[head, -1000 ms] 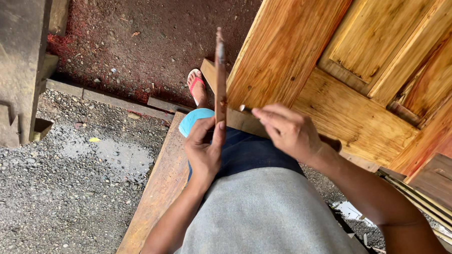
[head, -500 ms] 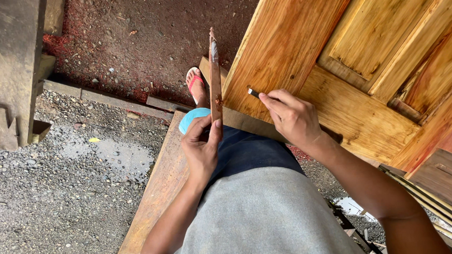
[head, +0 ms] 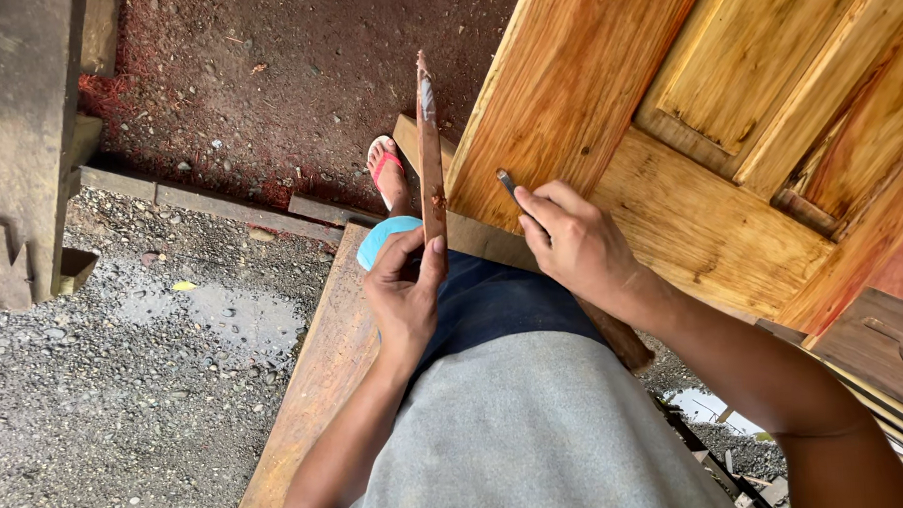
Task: The person uses a chisel and a wooden guide to carve a groove along the edge of a wooden door panel. They repeatedly tap the chisel with a mallet to remove wood shavings and deepen the groove.
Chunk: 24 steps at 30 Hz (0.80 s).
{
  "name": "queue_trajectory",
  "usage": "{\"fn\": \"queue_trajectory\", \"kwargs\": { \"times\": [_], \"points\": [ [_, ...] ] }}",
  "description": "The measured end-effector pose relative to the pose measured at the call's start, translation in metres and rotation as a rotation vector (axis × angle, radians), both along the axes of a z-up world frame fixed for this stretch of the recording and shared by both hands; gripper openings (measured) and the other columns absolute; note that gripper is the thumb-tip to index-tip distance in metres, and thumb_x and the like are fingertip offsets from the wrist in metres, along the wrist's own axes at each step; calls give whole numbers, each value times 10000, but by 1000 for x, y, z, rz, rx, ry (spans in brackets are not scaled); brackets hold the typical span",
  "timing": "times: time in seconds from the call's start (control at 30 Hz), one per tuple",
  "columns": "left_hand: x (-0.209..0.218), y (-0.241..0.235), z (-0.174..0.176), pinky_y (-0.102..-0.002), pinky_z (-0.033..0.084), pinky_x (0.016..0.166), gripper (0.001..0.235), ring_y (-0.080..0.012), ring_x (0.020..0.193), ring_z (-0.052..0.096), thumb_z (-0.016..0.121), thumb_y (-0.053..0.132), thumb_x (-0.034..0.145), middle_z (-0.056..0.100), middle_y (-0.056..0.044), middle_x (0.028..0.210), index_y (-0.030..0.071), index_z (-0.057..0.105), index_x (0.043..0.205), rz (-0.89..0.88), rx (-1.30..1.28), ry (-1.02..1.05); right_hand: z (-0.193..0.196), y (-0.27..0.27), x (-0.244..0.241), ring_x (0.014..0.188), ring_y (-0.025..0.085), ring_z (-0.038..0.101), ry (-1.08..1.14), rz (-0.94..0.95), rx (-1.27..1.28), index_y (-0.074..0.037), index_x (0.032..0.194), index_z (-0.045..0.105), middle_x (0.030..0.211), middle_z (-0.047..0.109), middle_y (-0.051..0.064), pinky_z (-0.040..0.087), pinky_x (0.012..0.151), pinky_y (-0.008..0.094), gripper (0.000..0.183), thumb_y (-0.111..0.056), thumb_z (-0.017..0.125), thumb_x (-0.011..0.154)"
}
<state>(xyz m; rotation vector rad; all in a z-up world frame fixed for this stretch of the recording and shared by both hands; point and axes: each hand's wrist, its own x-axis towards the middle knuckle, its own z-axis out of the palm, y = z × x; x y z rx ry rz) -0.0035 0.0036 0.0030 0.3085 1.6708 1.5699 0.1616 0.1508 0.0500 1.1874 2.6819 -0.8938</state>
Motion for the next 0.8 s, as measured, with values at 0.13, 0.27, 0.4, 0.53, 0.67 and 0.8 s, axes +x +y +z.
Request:
{"fn": "queue_trajectory", "kwargs": {
  "times": [0.13, 0.27, 0.4, 0.53, 0.67, 0.8],
  "points": [
    [-4, 1, 2, -262, 526, 490, 162, -146, 632, 637, 785, 52, 920, 705, -144, 843, -29, 778, 1060, -10, 13, 26, 9, -5, 1, 756, 323, 734, -114, 73, 69, -103, 1136, 771, 994, 707, 72, 624, 619, 418, 219, -173, 652, 966],
    [-5, 2, 3, -264, 530, 493, 159, -144, 631, 629, 776, 44, 927, 698, -145, 832, -34, 775, 1065, -28, 21, 9, 13, 0, 6, 789, 338, 740, -41, 31, -21, -66, 1137, 767, 990, 719, 98, 615, 613, 424, 239, -124, 678, 923],
    [-6, 4, 2, -266, 545, 491, 164, -149, 625, 636, 776, 39, 924, 702, -147, 828, -34, 775, 1071, -27, 44, -11, 1, 7, 19, 878, 289, 740, 94, -17, 13, -42, 1229, 754, 1071, 726, 133, 615, 689, 352, 279, -49, 657, 967],
    [-6, 0, -7, -260, 538, 490, 157, -137, 638, 630, 776, 40, 926, 700, -139, 832, -32, 776, 1066, -34, 41, -13, -8, 27, 23, 897, 292, 747, 177, 53, 48, -58, 1168, 780, 1073, 737, 78, 605, 700, 360, 242, -3, 656, 969],
    [-9, -3, -8, -261, 551, 495, 171, -140, 637, 625, 771, 42, 931, 696, -146, 836, -44, 766, 1079, -27, 30, -25, -2, 36, 16, 900, 277, 741, 161, 172, 159, -78, 1122, 796, 1095, 759, 70, 607, 731, 355, 214, 6, 664, 977],
    [-7, -6, -6, -255, 556, 490, 176, -133, 625, 623, 773, 44, 928, 696, -146, 829, -53, 765, 1074, -21, 20, -32, -1, 39, 12, 882, 274, 734, 138, 222, 190, -103, 1102, 790, 1096, 755, 51, 607, 725, 365, 200, -19, 652, 985]
  ]
}}
